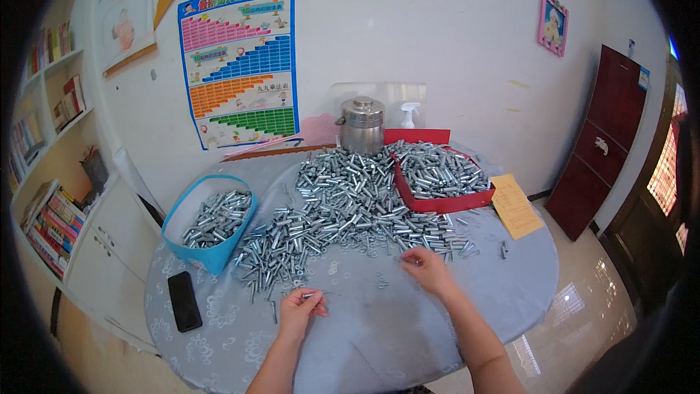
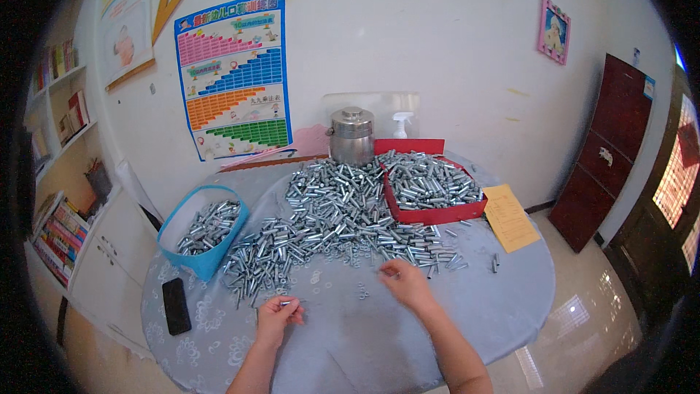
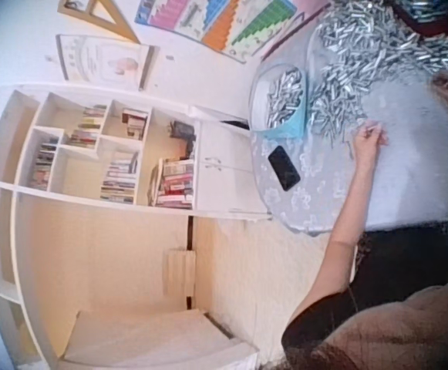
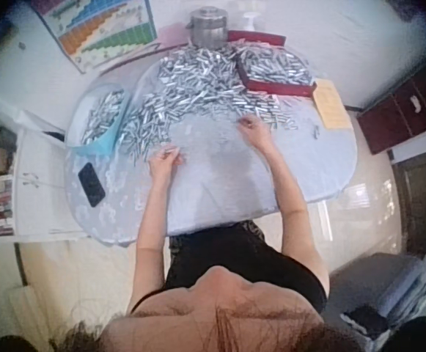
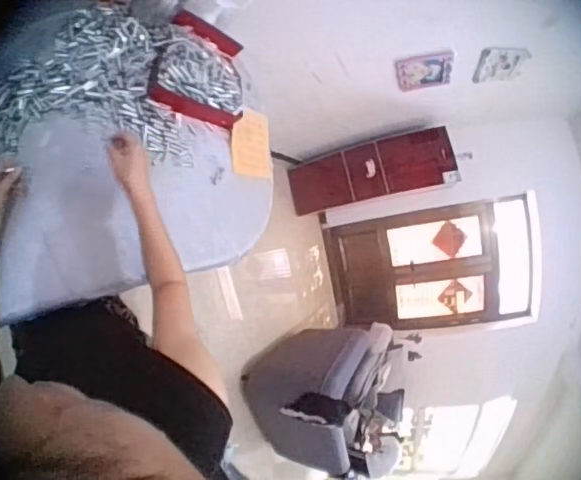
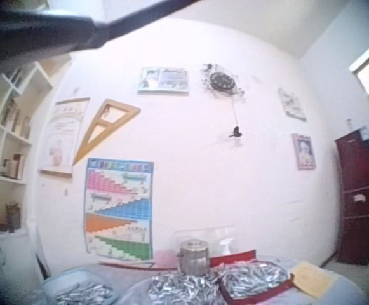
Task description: The person repeatedly picks up bolts and washers from a large pile on a table, threads the washers onto the bolts, and places the assembled units into a blue basket. The process is continuous and repetitive throughout the clip.
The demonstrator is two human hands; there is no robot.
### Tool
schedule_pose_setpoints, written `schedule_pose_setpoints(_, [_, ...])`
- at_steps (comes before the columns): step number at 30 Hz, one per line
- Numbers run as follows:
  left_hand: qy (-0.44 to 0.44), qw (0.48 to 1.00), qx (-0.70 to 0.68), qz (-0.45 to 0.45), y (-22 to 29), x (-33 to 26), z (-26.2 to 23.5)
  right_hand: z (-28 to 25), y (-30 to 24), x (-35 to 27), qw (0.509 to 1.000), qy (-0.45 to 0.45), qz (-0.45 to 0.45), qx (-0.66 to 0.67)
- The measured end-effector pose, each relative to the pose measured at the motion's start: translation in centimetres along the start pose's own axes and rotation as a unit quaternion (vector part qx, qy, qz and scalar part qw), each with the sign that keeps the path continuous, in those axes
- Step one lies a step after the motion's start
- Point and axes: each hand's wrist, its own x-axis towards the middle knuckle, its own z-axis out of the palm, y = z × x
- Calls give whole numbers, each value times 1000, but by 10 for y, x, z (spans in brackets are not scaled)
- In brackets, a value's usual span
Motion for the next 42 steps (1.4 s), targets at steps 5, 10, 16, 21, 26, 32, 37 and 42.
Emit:
schedule_pose_setpoints(5, [-15, 1000, -21, -2, -2, -5, -3, 59, -44, -2, 983, -140, -95, 72])
schedule_pose_setpoints(10, [-14, 1000, -27, 6, -2, -6, -4, 91, -51, -10, 974, -145, -132, 111])
schedule_pose_setpoints(16, [-17, 999, -31, 1, -3, -8, 2, 89, -53, -15, 971, -147, -139, 129])
schedule_pose_setpoints(21, [-15, 1000, -12, 13, -6, -7, 3, 89, -52, -18, 972, -144, -130, 132])
schedule_pose_setpoints(26, [-8, 999, 26, 19, -6, -9, 8, 92, -52, -19, 971, -148, -143, 122])
schedule_pose_setpoints(32, [-81, 976, 198, -40, -12, -15, 8, 97, -55, -23, 959, -146, -217, 111])
schedule_pose_setpoints(37, [-79, 966, 245, 19, -9, -15, 9, 101, -50, -25, 958, -130, -226, 119])
schedule_pose_setpoints(42, [-31, 979, 200, 10, -5, -13, 8, 97, -49, -24, 972, -119, -172, 104])
